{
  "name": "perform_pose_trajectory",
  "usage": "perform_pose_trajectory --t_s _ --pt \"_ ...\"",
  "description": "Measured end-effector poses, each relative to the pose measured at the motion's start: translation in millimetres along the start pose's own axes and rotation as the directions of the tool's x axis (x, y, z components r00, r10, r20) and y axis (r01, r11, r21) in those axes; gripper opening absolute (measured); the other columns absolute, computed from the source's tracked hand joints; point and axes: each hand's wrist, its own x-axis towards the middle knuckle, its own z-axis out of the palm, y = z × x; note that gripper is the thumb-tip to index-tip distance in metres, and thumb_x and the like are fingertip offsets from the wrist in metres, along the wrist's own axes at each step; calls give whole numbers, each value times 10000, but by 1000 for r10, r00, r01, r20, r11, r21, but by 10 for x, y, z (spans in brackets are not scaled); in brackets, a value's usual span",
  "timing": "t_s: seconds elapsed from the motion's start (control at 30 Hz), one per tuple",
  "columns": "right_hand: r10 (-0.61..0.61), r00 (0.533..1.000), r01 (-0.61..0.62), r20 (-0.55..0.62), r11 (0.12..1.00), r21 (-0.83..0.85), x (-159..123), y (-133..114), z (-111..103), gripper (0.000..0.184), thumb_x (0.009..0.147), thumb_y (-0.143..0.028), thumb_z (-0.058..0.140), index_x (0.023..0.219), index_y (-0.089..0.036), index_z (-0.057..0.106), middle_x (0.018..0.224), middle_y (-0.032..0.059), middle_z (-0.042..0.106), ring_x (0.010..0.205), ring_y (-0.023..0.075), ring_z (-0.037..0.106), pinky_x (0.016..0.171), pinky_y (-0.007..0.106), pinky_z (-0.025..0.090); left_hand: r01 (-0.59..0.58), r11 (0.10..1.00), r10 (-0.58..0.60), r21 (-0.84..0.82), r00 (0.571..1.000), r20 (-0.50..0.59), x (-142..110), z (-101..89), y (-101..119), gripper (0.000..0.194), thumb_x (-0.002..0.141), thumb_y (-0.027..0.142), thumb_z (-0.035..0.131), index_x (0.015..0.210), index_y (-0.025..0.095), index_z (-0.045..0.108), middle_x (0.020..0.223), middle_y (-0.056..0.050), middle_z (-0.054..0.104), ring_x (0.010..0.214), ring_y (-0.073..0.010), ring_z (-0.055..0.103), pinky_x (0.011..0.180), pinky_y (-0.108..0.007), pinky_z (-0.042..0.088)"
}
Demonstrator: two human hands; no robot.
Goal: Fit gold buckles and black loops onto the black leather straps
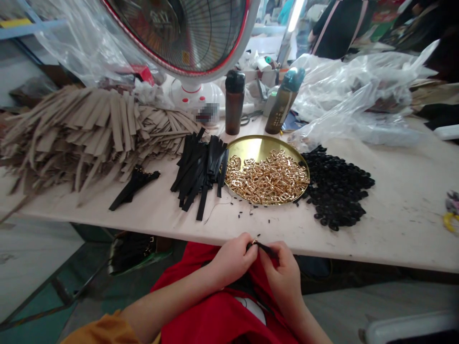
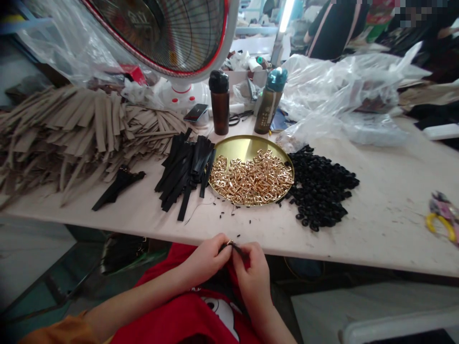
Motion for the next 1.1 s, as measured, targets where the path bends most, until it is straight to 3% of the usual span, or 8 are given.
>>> perform_pose_trajectory --t_s 0.13,0.27,0.53,0.63,0.73,0.8,0.93,1.1 --pt "254 949 -301 188 910 287 45 -46 -37 232 716 -360 611 851 -171 603 768 33 658 714 194 585 682 308 440 -11 991 29 -131 989 143 -46 -81 83 165 803 316 396 747 178 468 595 36 503 553 -108 450 511 -209 316" --pt "262 906 -401 333 783 475 83 -100 -30 179 722 -316 609 811 -161 599 721 3 641 673 155 565 661 269 433 20 966 39 -259 975 219 6 -124 52 206 794 351 426 701 168 447 533 56 469 505 -88 425 497 -194 324" --pt "46 976 -82 215 984 160 95 0 -95 160 795 -294 497 803 -182 611 740 21 635 697 175 557 648 277 416 88 907 3 -411 976 217 195 52 -49 228 757 310 479 931 178 416 617 63 531 415 -66 428 420 -180 317" --pt "-28 955 8 296 998 68 200 65 -312 170 810 -293 472 828 -196 610 742 22 626 685 173 555 629 274 419 41 936 58 -348 962 267 224 6 29 215 771 298 448 946 177 479 627 57 520 441 -68 418 433 -180 320" --pt "-94 985 119 145 977 -178 466 159 -675 160 796 -304 502 881 -204 592 778 38 610 707 186 552 642 287 416 68 965 1 -254 965 260 266 -59 77 199 787 340 420 760 163 507 592 48 519 440 -72 395 443 -189 305" --pt "-195 981 172 -1 868 -467 702 225 -915 157 804 -280 483 881 -200 594 811 59 580 716 193 538 654 303 401 90 971 -38 -223 973 230 286 -72 85 215 793 354 407 728 168 493 563 54 512 444 -79 397 467 -197 311" --pt "-249 968 122 12 432 -894 1105 306 -1162 137 769 -179 499 845 -174 612 846 107 558 698 220 517 607 325 344 51 976 -6 -213 979 205 266 -35 81 229 797 359 400 694 174 488 542 52 509 524 -103 457 532 -206 331" --pt "-278 960 148 36 395 -907 1238 261 -1138 120 781 -184 491 711 -167 587 780 98 545 717 220 506 615 321 327 20 978 14 -206 986 165 185 -69 77 232 798 364 406 697 175 495 549 52 514 544 -110 475 558 -214 336"
